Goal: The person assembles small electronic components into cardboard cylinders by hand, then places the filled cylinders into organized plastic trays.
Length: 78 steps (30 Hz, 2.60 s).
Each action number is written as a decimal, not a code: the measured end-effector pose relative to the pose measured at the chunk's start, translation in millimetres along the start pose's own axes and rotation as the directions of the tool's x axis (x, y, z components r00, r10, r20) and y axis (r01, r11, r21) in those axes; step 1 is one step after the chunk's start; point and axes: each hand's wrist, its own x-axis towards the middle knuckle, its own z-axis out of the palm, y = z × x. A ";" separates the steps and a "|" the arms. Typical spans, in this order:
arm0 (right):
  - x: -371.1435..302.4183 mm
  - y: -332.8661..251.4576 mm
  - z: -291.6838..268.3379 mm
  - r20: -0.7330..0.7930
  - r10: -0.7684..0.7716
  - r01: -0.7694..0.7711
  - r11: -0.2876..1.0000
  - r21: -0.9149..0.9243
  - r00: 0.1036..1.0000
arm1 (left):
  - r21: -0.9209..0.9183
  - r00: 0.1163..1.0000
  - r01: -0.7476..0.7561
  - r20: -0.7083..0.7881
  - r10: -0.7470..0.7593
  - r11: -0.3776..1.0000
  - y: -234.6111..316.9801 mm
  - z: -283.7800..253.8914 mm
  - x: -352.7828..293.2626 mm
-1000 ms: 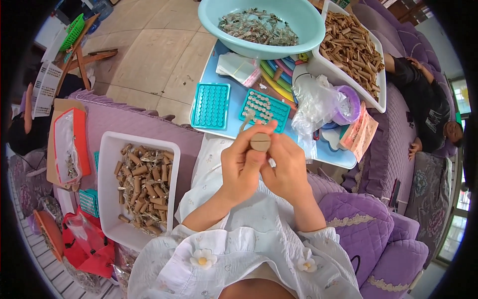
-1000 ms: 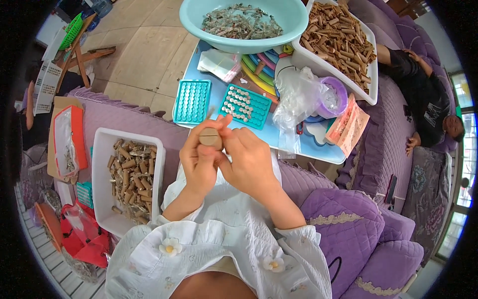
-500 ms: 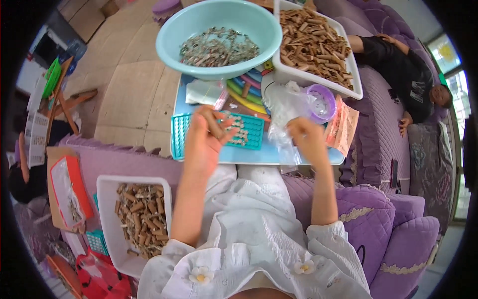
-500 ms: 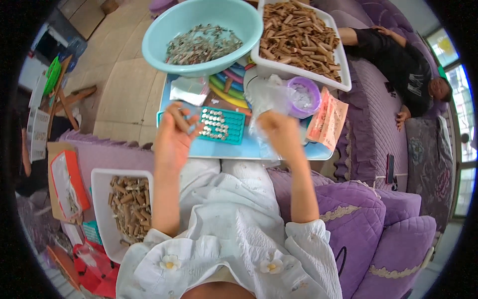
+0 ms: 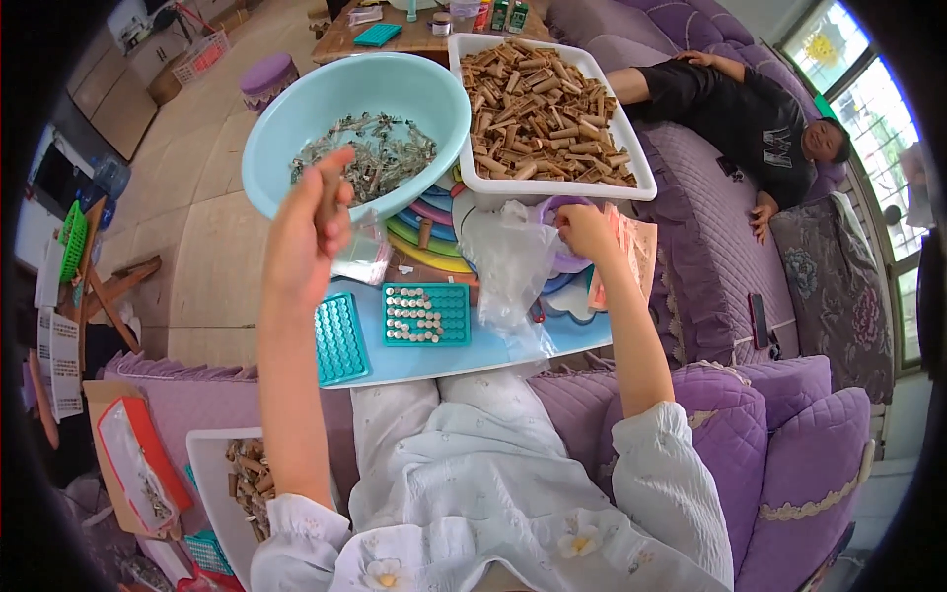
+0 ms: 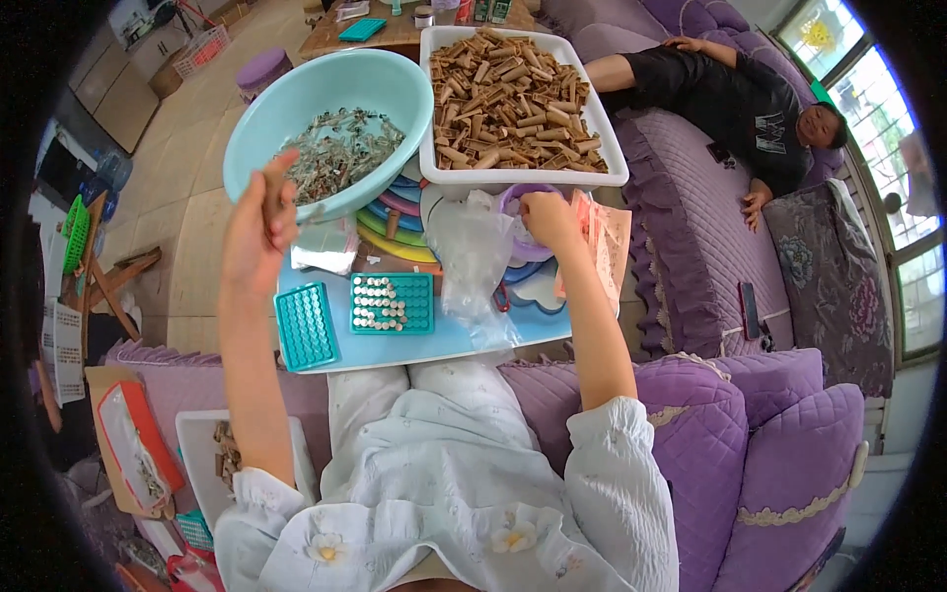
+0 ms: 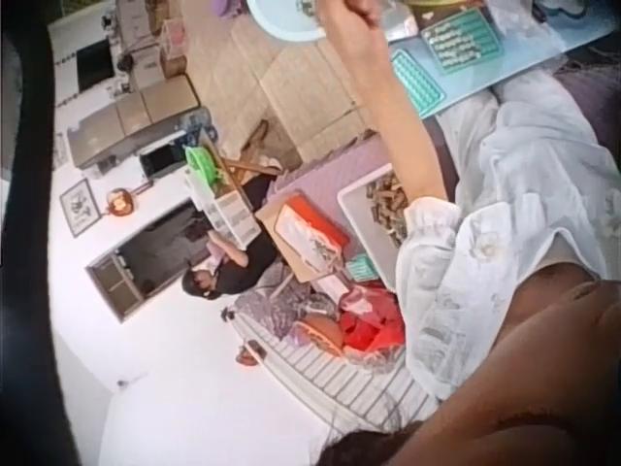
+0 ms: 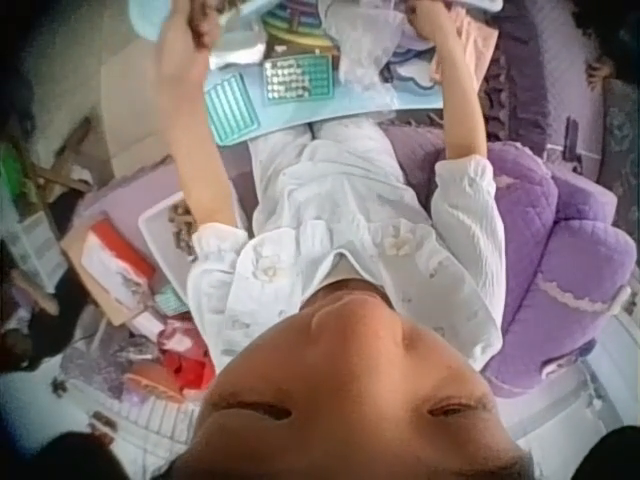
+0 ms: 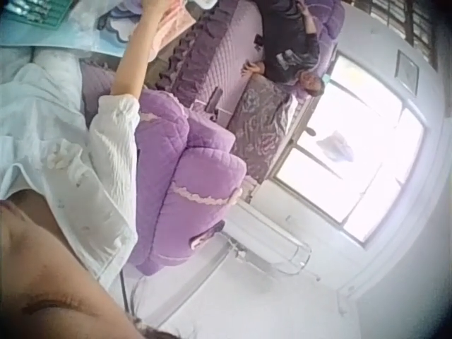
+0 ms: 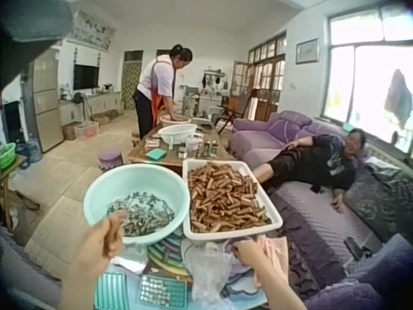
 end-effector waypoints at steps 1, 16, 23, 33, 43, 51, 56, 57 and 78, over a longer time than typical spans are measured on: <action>-1.0 -0.2 -4.7 0.001 -0.006 0.006 0.996 0.086 1.000 | -0.047 0.999 0.048 0.014 -0.048 0.998 -9.3 -2.9 -6.9; -38.0 -4.0 -40.5 -0.253 -0.103 0.131 0.987 0.097 0.962 | -0.409 0.940 0.330 0.055 -0.338 0.851 -88.1 21.3 -54.6; -49.3 -29.0 -59.4 -0.334 -0.001 0.028 0.997 0.075 0.943 | -0.406 0.953 0.289 0.036 -0.301 0.867 -80.4 22.1 -56.5; -44.0 -51.8 -64.8 -0.409 -0.064 0.075 0.997 0.011 0.910 | -0.295 0.983 0.165 -0.034 -0.183 0.941 -54.6 23.5 -60.5; -67.2 -143.7 -81.2 -0.314 0.127 0.190 0.570 0.799 0.941 | -0.479 0.980 0.195 0.124 -0.154 0.856 -51.9 13.0 -68.1; -94.9 -219.4 -73.5 -0.234 -0.170 0.260 0.152 0.954 0.957 | -0.398 0.966 0.227 0.207 -0.154 0.889 -46.5 26.6 -90.5; -104.1 -228.5 -64.0 -0.239 -0.205 0.291 0.282 0.914 0.949 | -0.338 0.975 0.223 0.070 -0.212 0.914 -42.4 31.2 -110.1; -104.7 -228.7 -61.9 -0.235 -0.208 0.288 0.279 0.916 0.949 | -0.338 0.975 0.222 0.064 -0.213 0.914 -42.6 29.3 -112.0; -111.9 -231.3 -46.5 -0.369 -0.343 0.501 0.514 0.696 0.864 | -0.161 0.971 0.231 -0.017 -0.237 0.960 -54.5 21.3 -129.0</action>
